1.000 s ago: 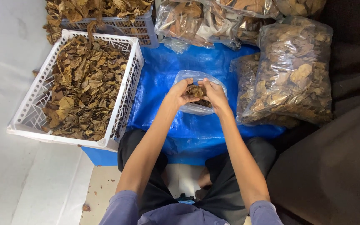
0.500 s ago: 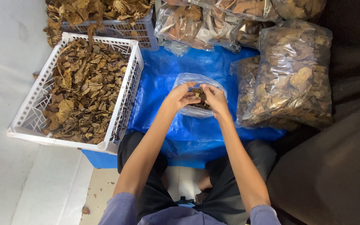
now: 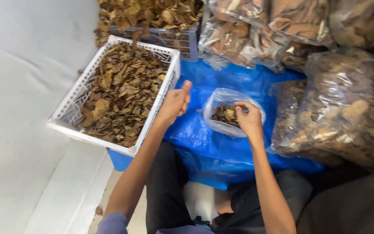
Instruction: The person sorts dried leaves from a white plastic crate into transparent plastic bags, picking up handfuls of leaves and placing them inside the bags.
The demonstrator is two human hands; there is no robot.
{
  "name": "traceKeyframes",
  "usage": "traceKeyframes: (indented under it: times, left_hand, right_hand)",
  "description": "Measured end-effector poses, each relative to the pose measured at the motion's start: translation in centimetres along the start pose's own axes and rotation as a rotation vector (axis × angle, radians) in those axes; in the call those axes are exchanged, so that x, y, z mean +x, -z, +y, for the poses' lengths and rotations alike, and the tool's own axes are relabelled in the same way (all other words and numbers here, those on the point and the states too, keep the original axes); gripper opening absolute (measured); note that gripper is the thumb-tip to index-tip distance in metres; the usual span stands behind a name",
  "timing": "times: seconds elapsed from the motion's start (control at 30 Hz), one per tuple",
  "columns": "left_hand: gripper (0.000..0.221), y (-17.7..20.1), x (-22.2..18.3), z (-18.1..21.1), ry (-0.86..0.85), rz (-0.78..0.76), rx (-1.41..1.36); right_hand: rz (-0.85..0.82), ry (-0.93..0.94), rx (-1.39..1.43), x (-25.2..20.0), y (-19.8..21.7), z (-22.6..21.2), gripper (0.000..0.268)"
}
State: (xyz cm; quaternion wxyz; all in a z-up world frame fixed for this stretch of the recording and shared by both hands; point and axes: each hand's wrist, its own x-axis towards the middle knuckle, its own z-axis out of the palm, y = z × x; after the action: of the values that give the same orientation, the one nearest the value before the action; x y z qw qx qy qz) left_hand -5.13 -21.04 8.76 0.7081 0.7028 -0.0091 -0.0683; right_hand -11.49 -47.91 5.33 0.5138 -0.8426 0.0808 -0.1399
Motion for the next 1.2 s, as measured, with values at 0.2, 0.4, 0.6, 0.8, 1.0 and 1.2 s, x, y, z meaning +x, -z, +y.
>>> traceKeyframes:
  times: [0.2, 0.4, 0.6, 0.8, 1.0, 1.2]
  left_hand:
    - [0.082, 10.0, 1.0, 1.2, -0.082, 0.153, 0.204]
    - [0.037, 18.9, 4.6, -1.7, -0.075, 0.282, 0.324]
    - [0.026, 22.4, 6.6, -4.7, 0.093, 0.402, 0.371]
    - [0.054, 22.0, 3.0, -2.1, 0.231, 0.259, 0.685]
    - [0.065, 24.0, 8.5, -9.3, 0.256, 0.136, 0.846]
    - [0.066, 24.2, 10.1, -10.9, 0.298, 0.083, 0.891]
  right_hand:
    - [-0.122, 0.069, -0.078, -2.3, -3.2, -9.8, 0.024]
    - [-0.372, 0.297, 0.01, -1.4, -11.0, -15.9, 0.025]
    - [-0.525, 0.381, -0.015, 2.4, -22.5, -17.0, 0.029]
    - [-0.765, 0.312, -0.505, 5.0, -29.6, -17.8, 0.046]
    - [-0.938, 0.373, -0.745, 3.1, -29.7, -19.0, 0.071]
    - [-0.805, 0.394, -0.713, 3.3, -31.2, -16.0, 0.053]
